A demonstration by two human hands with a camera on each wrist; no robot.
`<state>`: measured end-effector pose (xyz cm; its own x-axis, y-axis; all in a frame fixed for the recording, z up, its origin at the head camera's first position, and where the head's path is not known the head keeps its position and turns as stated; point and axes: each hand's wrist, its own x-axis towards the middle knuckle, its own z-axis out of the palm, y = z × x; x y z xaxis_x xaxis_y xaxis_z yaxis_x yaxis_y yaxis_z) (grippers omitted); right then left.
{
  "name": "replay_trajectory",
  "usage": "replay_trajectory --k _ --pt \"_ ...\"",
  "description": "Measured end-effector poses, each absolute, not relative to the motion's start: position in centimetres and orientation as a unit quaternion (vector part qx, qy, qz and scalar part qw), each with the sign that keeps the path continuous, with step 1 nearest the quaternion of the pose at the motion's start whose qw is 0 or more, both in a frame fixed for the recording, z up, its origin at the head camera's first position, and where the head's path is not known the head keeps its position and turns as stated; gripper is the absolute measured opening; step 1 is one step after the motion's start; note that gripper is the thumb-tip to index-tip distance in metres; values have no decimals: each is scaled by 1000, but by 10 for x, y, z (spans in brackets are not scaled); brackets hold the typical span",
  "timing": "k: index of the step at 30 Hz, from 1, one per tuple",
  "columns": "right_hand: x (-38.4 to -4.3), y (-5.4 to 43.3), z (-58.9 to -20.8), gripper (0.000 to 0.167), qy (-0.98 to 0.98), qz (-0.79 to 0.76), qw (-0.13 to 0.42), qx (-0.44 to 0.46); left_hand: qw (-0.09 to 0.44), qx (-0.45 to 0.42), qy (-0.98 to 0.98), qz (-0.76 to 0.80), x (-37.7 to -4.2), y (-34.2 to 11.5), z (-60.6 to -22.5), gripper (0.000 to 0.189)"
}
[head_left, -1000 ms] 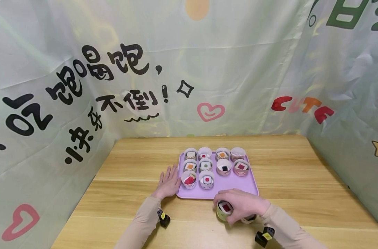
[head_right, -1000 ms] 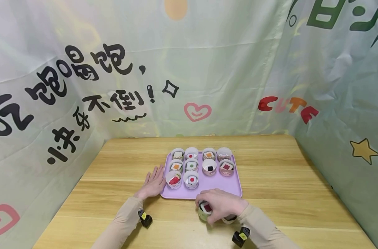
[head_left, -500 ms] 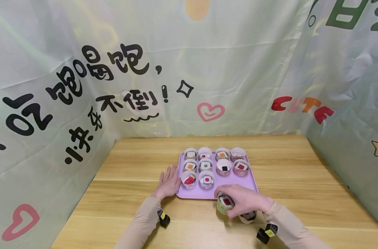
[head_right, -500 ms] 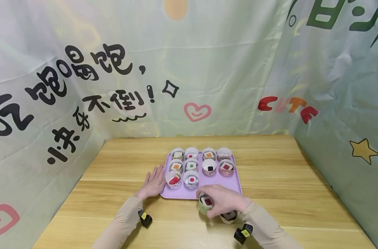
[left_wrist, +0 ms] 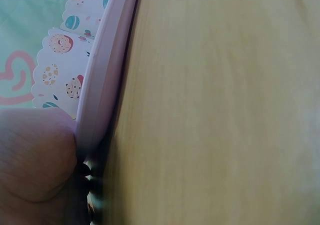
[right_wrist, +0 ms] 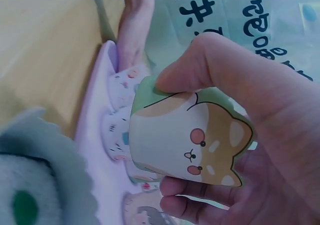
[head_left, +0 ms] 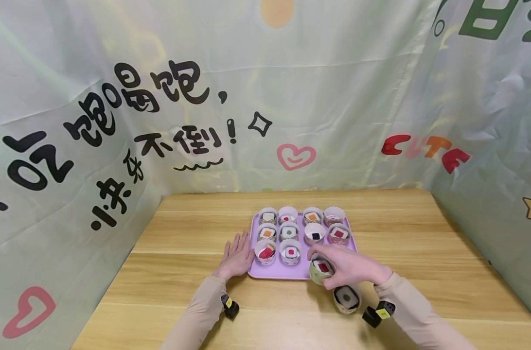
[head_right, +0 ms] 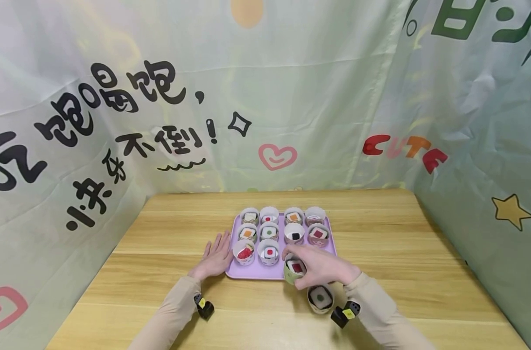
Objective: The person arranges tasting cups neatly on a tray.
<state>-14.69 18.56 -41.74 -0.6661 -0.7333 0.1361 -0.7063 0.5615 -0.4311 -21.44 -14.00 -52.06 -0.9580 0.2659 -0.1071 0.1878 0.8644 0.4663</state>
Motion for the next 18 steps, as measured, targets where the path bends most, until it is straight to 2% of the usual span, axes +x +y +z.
replay_trajectory --k 5,18 --pt "-152 189 -410 55 892 -226 27 -391 82 119 963 229 -215 -140 -521 64" --pt "-170 196 -405 48 894 -228 31 -385 92 118 962 228 -214 -139 -519 64"
